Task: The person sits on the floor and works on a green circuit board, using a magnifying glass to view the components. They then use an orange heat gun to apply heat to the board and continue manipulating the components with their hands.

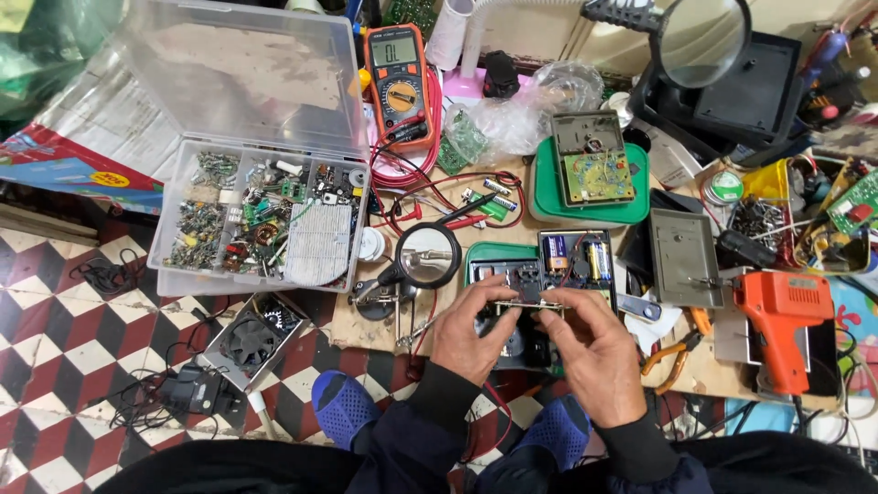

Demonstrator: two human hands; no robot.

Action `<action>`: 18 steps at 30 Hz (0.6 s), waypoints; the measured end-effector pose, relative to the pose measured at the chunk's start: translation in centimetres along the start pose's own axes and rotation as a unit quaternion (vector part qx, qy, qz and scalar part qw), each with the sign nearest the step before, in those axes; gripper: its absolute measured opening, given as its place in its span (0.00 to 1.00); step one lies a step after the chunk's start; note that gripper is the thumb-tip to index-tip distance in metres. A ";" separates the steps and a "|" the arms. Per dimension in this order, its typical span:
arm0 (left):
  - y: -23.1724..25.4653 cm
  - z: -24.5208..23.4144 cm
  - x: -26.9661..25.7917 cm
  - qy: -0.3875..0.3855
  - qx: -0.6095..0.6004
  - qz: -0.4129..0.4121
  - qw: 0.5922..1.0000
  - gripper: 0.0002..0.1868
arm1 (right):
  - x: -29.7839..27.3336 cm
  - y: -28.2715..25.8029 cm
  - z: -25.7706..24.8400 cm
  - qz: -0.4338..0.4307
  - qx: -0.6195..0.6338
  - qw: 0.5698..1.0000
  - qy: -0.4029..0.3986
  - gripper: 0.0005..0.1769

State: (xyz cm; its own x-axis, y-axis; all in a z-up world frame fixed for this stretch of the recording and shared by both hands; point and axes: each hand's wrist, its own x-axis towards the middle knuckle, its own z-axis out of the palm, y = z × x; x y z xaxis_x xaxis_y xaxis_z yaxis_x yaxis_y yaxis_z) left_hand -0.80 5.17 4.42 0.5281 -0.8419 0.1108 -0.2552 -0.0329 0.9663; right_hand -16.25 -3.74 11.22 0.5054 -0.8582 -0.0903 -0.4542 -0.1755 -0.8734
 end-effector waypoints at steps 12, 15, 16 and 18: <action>1.0 -0.2 -7.9 0.088 0.031 -0.125 0.988 0.27 | -6.8 4.4 4.9 -0.061 0.061 0.993 0.081 0.12; 1.5 0.2 -9.3 0.122 -0.134 -0.276 0.944 0.29 | -7.3 5.1 5.6 -0.084 0.048 0.991 0.092 0.12; 1.6 0.3 -9.5 0.130 -0.239 -0.356 0.894 0.27 | -7.3 5.4 5.8 -0.103 0.040 0.989 0.101 0.10; 0.7 0.8 -9.6 0.107 -0.271 -0.375 0.880 0.26 | -7.4 5.7 5.8 -0.115 0.018 0.988 0.105 0.11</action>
State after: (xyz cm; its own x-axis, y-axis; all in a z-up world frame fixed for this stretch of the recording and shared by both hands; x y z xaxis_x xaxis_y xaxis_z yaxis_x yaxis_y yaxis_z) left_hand -6.73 12.79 3.86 0.5383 -0.5703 -0.6205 0.6236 -0.2257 0.7485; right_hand -18.31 4.45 4.11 0.4270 -0.8793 0.2107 -0.3173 -0.3639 -0.8757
